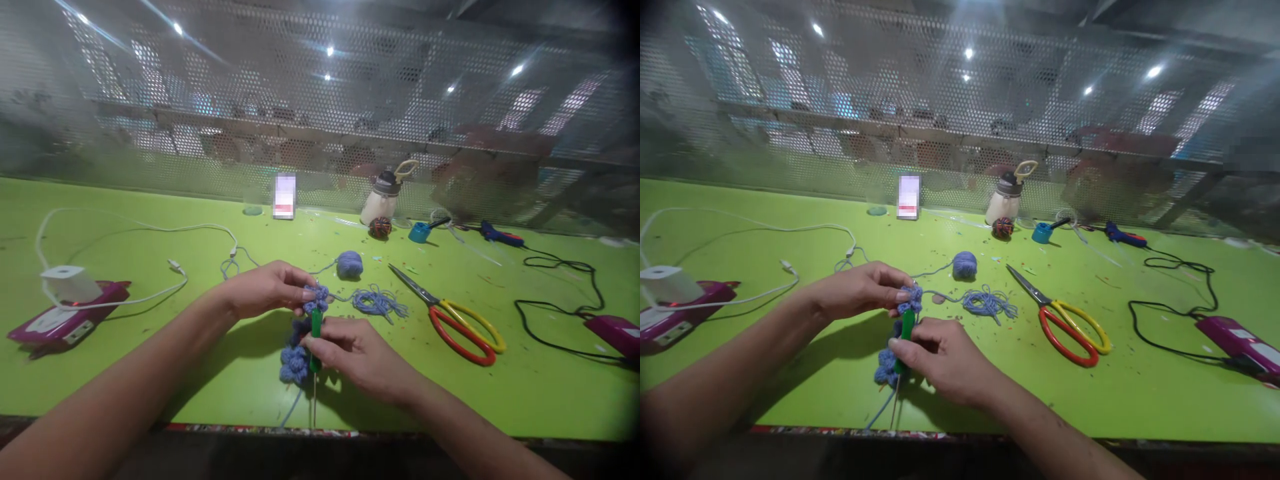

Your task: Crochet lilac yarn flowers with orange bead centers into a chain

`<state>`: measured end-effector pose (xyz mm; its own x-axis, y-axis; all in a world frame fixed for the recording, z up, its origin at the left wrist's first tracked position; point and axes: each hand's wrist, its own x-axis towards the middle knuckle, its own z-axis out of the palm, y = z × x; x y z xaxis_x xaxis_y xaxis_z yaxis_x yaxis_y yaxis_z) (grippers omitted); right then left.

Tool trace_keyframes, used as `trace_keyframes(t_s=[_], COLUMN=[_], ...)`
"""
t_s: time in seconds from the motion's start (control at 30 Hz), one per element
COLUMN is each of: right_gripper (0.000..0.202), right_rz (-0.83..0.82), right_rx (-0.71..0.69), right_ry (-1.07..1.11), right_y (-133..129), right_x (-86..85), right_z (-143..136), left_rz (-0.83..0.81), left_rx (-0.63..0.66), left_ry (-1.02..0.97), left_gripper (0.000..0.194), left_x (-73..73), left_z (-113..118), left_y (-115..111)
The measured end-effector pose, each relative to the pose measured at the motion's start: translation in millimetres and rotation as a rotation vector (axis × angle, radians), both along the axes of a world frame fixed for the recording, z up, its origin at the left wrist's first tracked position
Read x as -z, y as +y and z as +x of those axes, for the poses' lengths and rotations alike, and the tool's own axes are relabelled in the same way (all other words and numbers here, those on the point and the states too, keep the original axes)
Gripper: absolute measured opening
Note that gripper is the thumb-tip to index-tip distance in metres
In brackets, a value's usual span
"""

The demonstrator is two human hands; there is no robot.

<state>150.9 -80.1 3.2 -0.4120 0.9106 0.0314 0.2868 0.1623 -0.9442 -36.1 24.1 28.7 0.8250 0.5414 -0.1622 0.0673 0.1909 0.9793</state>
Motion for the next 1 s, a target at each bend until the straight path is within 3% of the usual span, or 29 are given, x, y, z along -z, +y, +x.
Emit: trace_keyframes(t_s=[0.17, 0.37, 0.57, 0.7, 0.8, 0.87, 1.0], right_gripper=[0.042, 0.05, 0.031, 0.05, 0.034, 0.025, 0.03], right_rz=[-0.271, -0.237, -0.225, -0.091, 0.132, 0.173, -0.13], right_rx=[0.074, 0.084, 0.09, 0.177, 0.302, 0.344, 0.403], right_ry=[0.141, 0.131, 0.126, -0.062, -0.4, -0.513, -0.242], right_y=[0, -3, -3, 5, 20, 30, 40], right_x=[7.7, 6.9, -0.1, -5.8, -6.7, -7.0, -11.4], right_z=[-3, 0, 15, 46, 74, 89, 103], left_rz=[0.076, 0.087, 0.096, 0.11, 0.135, 0.151, 0.177], left_rx=[0.014, 0.014, 0.046, 0.067, 0.082, 0.098, 0.136], left_ry=[0.054, 0.071, 0.077, 0.093, 0.123, 0.128, 0.126], left_gripper=[0.01, 0.009, 0.01, 0.009, 0.009, 0.009, 0.012], left_x=[-3.3, -4.2, -0.8, 0.7, 1.6, 2.2, 2.8], left_z=[-1, -3, -5, -7, -7, -7, -7], left_y=[-1, -2, -4, -3, -4, -4, -4])
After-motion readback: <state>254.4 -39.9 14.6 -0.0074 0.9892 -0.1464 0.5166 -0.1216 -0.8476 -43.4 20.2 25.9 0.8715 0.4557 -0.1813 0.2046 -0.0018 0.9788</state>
